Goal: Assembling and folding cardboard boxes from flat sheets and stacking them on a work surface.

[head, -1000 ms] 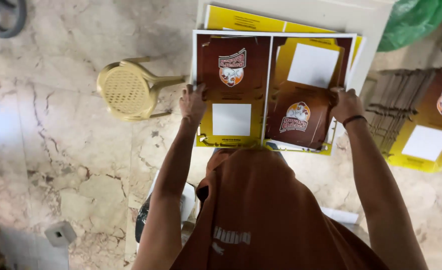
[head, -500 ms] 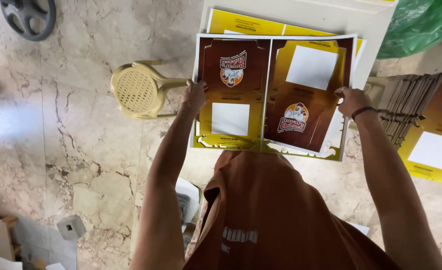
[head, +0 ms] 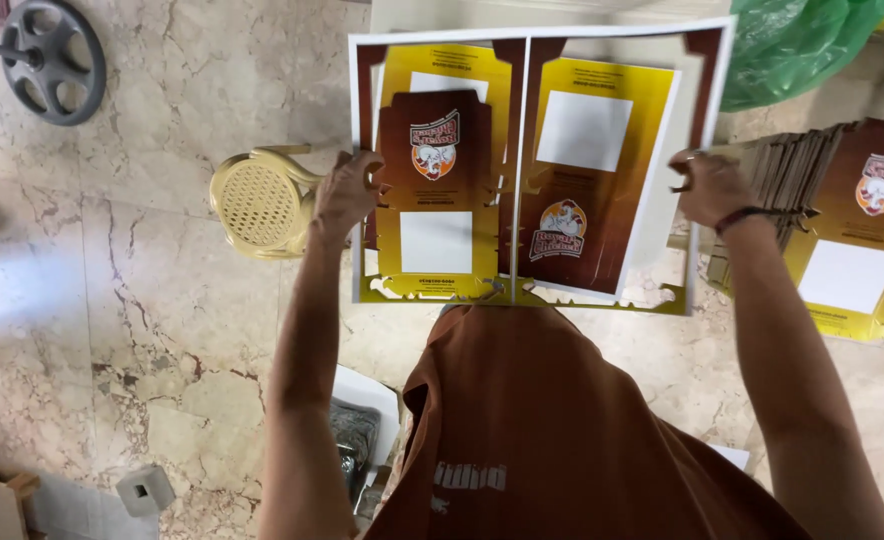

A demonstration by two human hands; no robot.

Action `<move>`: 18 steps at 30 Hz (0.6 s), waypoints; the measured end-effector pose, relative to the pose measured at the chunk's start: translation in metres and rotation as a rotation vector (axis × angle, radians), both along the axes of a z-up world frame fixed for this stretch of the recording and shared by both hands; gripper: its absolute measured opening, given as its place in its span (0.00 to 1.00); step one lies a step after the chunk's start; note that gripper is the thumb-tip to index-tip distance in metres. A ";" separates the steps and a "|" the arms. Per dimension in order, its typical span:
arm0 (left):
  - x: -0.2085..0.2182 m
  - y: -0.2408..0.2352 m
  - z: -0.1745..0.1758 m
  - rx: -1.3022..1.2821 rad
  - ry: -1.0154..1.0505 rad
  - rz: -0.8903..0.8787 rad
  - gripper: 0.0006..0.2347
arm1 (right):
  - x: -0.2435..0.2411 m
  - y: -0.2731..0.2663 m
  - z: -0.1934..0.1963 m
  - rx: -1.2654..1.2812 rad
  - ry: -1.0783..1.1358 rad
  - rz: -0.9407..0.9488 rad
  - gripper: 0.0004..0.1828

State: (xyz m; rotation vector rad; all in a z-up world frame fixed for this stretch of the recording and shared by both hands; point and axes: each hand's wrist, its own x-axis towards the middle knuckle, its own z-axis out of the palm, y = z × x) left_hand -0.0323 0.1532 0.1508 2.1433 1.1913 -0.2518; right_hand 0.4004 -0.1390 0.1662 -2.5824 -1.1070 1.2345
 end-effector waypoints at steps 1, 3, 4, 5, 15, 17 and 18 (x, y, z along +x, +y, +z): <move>0.002 -0.005 -0.015 -0.065 0.082 0.046 0.22 | -0.004 -0.002 -0.012 -0.045 0.054 -0.037 0.38; -0.002 -0.017 -0.082 -0.038 0.113 -0.003 0.16 | -0.006 -0.023 -0.077 -0.084 -0.057 0.050 0.36; 0.002 -0.014 -0.115 -0.007 0.137 -0.042 0.12 | 0.000 -0.024 -0.109 -0.120 -0.175 0.142 0.36; 0.003 -0.023 -0.101 0.011 0.124 -0.045 0.12 | -0.007 -0.028 -0.099 -0.104 -0.190 0.136 0.36; 0.062 0.035 0.097 0.081 0.173 -0.039 0.20 | 0.034 -0.018 0.061 0.227 -0.408 0.135 0.26; 0.080 0.070 0.103 0.030 0.233 -0.011 0.18 | 0.052 0.007 0.089 0.208 -0.480 0.181 0.22; 0.096 0.102 0.097 0.172 0.099 -0.065 0.19 | 0.069 0.035 0.097 0.283 -0.439 0.166 0.23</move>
